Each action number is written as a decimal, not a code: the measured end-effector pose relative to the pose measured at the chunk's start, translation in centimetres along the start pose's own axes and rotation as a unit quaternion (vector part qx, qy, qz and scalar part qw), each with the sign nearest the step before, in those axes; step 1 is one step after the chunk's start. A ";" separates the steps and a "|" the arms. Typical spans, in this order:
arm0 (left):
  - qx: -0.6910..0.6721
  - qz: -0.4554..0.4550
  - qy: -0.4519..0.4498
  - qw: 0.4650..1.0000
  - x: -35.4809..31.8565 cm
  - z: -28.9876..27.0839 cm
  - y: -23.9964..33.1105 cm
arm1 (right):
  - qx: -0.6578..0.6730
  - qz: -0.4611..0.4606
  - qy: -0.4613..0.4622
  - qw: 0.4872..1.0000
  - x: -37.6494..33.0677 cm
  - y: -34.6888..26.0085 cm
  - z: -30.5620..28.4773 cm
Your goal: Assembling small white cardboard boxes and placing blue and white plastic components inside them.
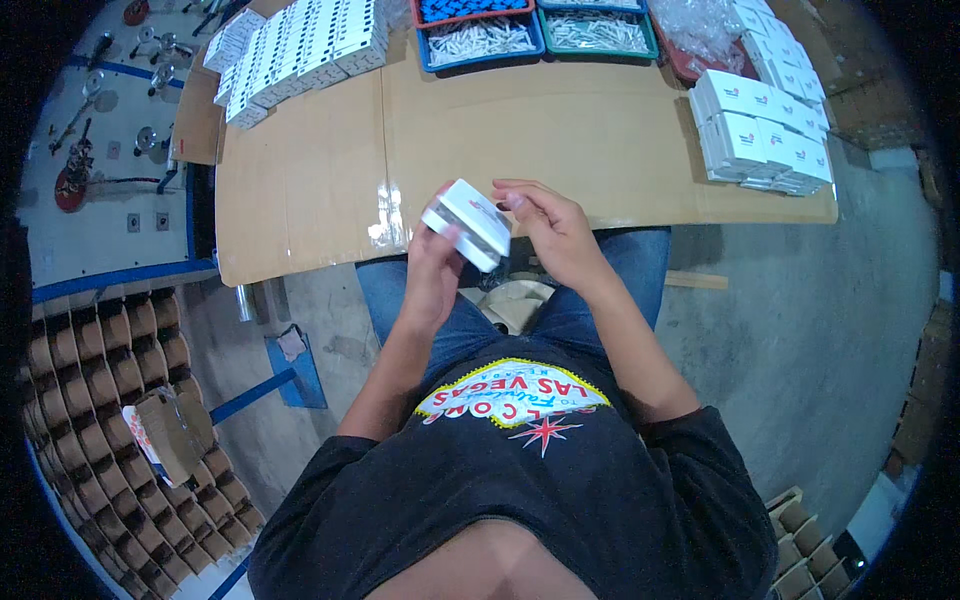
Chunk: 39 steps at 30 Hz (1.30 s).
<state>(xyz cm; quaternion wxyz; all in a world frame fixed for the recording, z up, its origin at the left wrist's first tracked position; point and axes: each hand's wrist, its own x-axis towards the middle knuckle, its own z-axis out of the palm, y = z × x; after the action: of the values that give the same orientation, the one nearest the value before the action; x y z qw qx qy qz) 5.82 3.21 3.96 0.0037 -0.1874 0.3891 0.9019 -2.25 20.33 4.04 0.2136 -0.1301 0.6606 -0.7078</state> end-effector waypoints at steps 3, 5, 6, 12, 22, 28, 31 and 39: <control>0.218 0.122 -0.049 0.967 0.0 -0.3 -0.4 | -0.005 0.015 -0.016 1.000 -0.1 -1.6 0.0; 0.288 0.169 -0.058 0.941 0.0 -0.4 -0.8 | 0.001 0.014 -0.030 0.999 -0.2 -1.6 0.0; 0.356 0.214 -0.068 0.907 0.1 -0.3 -0.8 | 0.006 0.013 -0.044 0.999 -0.3 -1.5 0.0; 0.451 0.257 -0.091 0.850 -0.1 -0.7 -0.5 | -0.065 0.056 -0.068 0.994 -0.3 -2.0 1.2; 0.061 -0.062 0.004 0.996 -0.8 1.0 0.8 | -0.100 -0.056 -0.051 0.992 -1.1 -1.4 1.9; -0.093 -0.161 -0.016 0.982 -0.4 1.0 0.4 | -0.272 -0.207 -0.068 0.937 -1.5 0.5 2.7; -0.127 -0.156 0.008 0.980 -0.4 1.3 -0.2 | -0.290 -0.260 -0.052 0.920 -1.6 1.2 3.1; -0.130 -0.126 0.043 0.983 -0.7 1.5 -1.6 | -0.331 -0.271 -0.060 0.902 -2.1 1.1 3.0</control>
<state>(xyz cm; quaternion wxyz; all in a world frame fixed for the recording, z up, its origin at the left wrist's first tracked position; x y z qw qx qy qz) 6.25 5.46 4.03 0.0761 -0.2727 0.2419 0.9281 1.13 18.62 3.44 -0.0026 -0.4102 0.7820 -0.4693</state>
